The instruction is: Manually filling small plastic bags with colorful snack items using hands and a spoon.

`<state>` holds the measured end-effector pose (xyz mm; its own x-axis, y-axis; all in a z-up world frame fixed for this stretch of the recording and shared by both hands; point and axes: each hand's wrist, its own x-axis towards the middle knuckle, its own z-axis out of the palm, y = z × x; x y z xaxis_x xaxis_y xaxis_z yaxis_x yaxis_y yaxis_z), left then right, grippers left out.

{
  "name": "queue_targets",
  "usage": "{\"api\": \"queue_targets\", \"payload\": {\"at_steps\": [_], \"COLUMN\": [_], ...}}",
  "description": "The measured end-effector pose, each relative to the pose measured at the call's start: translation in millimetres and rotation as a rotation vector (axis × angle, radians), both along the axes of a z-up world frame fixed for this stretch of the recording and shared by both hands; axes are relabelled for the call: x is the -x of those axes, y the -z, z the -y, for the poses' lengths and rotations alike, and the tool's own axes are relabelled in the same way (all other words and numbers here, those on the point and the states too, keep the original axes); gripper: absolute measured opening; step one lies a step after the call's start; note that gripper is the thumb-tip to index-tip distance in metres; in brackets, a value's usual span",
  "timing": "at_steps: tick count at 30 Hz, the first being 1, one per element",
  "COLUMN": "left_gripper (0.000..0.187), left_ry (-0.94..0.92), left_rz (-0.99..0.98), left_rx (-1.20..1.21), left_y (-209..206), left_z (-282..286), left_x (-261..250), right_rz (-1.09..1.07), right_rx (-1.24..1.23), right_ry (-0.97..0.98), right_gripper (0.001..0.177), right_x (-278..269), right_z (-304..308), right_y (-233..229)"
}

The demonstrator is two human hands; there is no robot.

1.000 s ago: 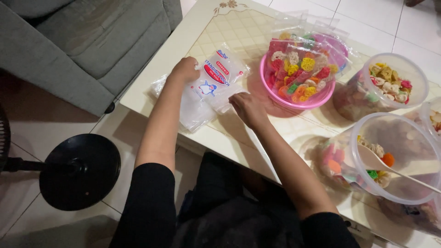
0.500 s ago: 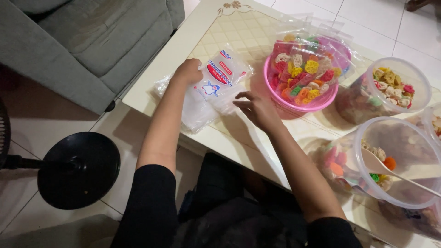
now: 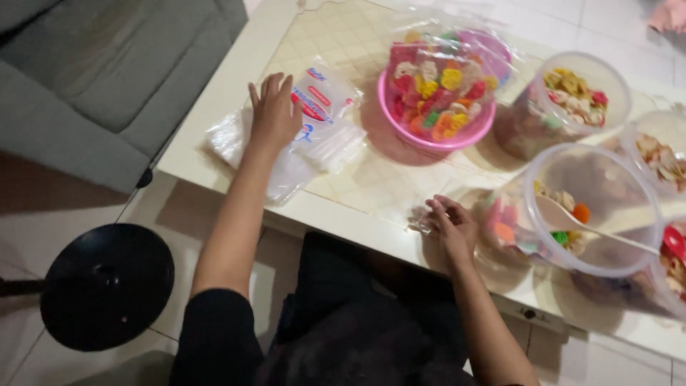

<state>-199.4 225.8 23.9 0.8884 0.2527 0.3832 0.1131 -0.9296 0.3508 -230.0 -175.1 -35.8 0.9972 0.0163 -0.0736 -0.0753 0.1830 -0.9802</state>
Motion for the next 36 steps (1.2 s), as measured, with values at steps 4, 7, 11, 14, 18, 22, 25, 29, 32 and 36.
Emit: {"api": "queue_targets", "payload": {"at_steps": [4, 7, 11, 14, 18, 22, 25, 29, 32, 36], "left_gripper": [0.063, 0.084, 0.140, 0.143, 0.139, 0.139, 0.132, 0.128, 0.127, 0.129], "left_ry": [0.358, 0.665, 0.711, 0.740, 0.709, 0.624, 0.579, 0.588, 0.591, 0.585], "left_rz": [0.372, 0.326, -0.086, -0.158, -0.121, -0.078, -0.088, -0.079, -0.073, -0.063], "left_rx": [0.248, 0.495, 0.278, 0.222, 0.173, 0.173, 0.235, 0.264, 0.268, 0.259], "left_y": [19, 21, 40, 51, 65, 67, 56, 46, 47, 49], "left_z": [92, 168, 208, 214, 215, 212, 209, 211, 211, 213], "left_x": [34, 66, 71, 65, 63, 62, 68, 70, 68, 70], "right_rz": [-0.117, -0.041, -0.011, 0.036, -0.005, 0.037, 0.069, 0.083, 0.142, 0.064], "right_rx": [-0.014, 0.042, 0.202, 0.315, 0.525, 0.511, 0.199, 0.202, 0.337, 0.613], "right_ry": [0.013, -0.004, -0.076, -0.111, -0.171, -0.095, -0.029, 0.130, 0.188, 0.148], "right_gripper": [0.026, 0.028, 0.029, 0.025, 0.037, 0.034, 0.029, 0.025, 0.012, 0.019], "right_x": [2, 4, 2, 0, -1, 3, 27, 41, 39, 34], "right_z": [9, 11, 16, 19, 17, 17, 28, 100, 143, 144], "right_y": [23, 27, 21, 22, 16, 21, 10, 41, 36, 17]}}
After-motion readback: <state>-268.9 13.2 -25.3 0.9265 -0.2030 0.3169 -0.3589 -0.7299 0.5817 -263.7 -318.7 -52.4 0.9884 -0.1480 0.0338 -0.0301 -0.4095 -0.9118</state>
